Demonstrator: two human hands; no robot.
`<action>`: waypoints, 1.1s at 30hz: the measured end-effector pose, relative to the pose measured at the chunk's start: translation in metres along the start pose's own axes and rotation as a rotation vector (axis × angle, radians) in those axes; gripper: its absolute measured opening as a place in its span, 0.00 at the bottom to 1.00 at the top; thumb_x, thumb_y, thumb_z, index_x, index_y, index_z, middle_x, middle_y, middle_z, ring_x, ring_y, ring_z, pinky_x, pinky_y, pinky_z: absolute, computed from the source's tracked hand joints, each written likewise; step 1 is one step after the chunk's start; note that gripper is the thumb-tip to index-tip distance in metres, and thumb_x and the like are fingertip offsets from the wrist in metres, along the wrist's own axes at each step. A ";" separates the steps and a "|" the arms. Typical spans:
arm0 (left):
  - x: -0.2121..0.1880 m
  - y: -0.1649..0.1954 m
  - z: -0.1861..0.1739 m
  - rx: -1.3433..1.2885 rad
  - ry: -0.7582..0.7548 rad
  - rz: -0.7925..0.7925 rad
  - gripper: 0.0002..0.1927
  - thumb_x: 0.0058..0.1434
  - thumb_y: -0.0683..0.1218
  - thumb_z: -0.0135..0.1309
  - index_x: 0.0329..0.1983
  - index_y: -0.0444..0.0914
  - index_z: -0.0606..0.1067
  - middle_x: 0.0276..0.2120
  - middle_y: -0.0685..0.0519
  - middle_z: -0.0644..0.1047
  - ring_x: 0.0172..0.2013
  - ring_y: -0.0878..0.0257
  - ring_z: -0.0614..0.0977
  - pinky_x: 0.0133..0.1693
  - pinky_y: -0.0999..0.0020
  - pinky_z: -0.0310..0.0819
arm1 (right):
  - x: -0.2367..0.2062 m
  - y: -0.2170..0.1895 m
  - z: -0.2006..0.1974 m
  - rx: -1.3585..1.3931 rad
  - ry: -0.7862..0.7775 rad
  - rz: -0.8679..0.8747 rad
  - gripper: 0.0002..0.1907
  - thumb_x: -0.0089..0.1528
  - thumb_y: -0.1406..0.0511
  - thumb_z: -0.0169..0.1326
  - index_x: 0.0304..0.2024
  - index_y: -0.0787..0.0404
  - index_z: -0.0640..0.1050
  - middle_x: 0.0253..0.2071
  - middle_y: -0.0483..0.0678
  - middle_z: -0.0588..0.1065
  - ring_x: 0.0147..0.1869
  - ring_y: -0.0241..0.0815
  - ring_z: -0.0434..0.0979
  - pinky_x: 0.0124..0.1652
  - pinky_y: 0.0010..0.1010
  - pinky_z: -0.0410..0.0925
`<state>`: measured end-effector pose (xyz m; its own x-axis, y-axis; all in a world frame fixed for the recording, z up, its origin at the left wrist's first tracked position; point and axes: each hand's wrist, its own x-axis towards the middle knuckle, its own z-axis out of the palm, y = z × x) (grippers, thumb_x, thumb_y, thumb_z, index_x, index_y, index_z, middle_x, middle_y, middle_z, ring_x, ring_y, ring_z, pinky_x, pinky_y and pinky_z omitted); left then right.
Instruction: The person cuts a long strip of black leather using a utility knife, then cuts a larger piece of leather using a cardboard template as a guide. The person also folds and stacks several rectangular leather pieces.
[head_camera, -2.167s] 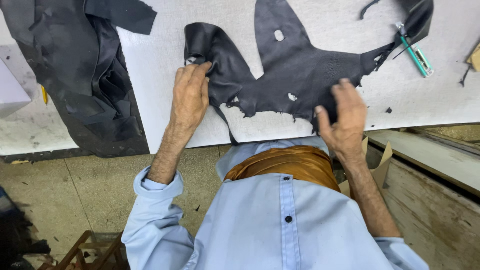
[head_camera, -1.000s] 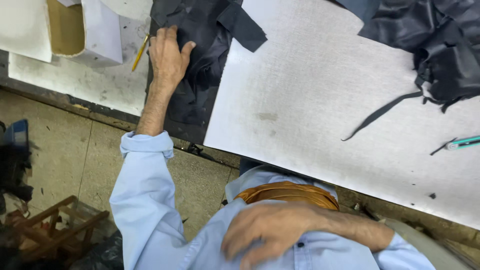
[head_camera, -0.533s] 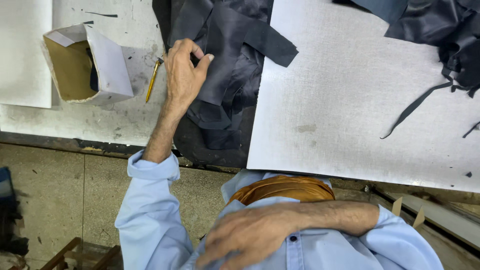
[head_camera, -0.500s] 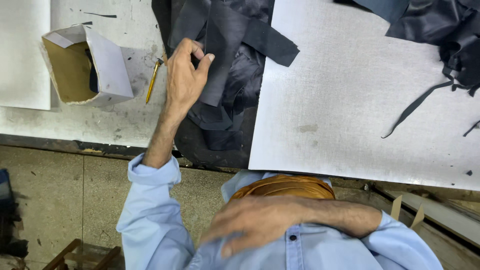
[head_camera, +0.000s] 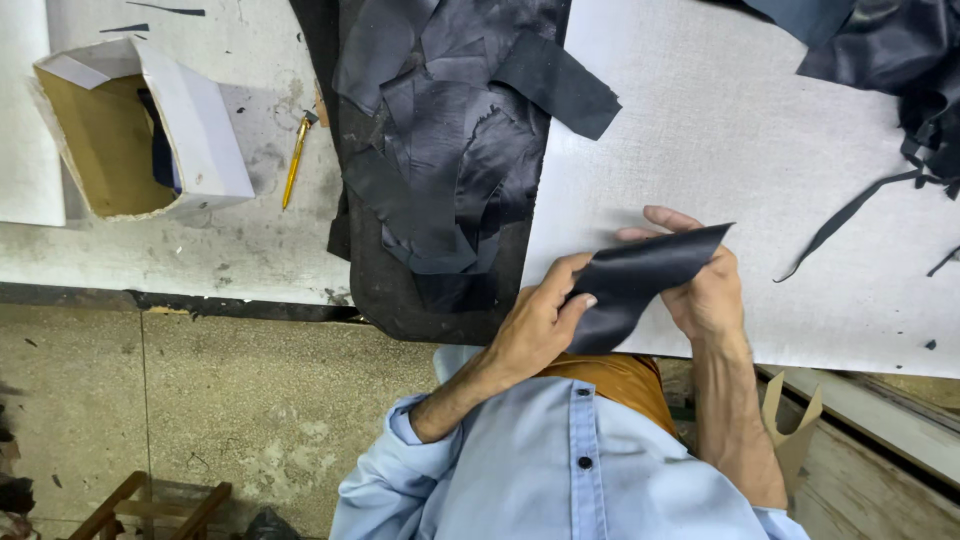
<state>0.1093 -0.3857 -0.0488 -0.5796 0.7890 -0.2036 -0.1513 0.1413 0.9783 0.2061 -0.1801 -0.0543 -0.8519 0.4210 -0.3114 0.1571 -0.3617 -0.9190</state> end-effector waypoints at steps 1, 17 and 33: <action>0.005 -0.003 -0.002 0.043 -0.017 0.045 0.23 0.69 0.39 0.52 0.67 0.33 0.64 0.41 0.38 0.82 0.40 0.52 0.87 0.40 0.61 0.81 | 0.001 -0.006 0.000 0.180 -0.007 0.027 0.34 0.68 0.58 0.54 0.66 0.79 0.65 0.55 0.75 0.73 0.55 0.60 0.80 0.55 0.45 0.76; 0.017 -0.010 0.008 0.818 0.117 0.037 0.36 0.59 0.42 0.63 0.68 0.31 0.60 0.32 0.40 0.78 0.32 0.46 0.84 0.29 0.55 0.79 | 0.061 -0.015 0.007 -1.236 0.202 -0.711 0.18 0.70 0.69 0.63 0.60 0.64 0.75 0.60 0.55 0.76 0.63 0.51 0.76 0.61 0.45 0.70; 0.048 0.026 0.000 0.777 0.473 0.747 0.34 0.59 0.44 0.66 0.64 0.36 0.62 0.59 0.33 0.69 0.60 0.37 0.72 0.65 0.43 0.64 | 0.015 -0.070 0.011 -0.488 -0.246 -0.535 0.11 0.66 0.77 0.56 0.51 0.71 0.74 0.41 0.59 0.80 0.36 0.41 0.85 0.30 0.26 0.75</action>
<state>0.0774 -0.3448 -0.0331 -0.5821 0.5529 0.5962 0.7857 0.1937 0.5875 0.1768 -0.1576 0.0081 -0.9517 0.2177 0.2166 -0.1539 0.2723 -0.9498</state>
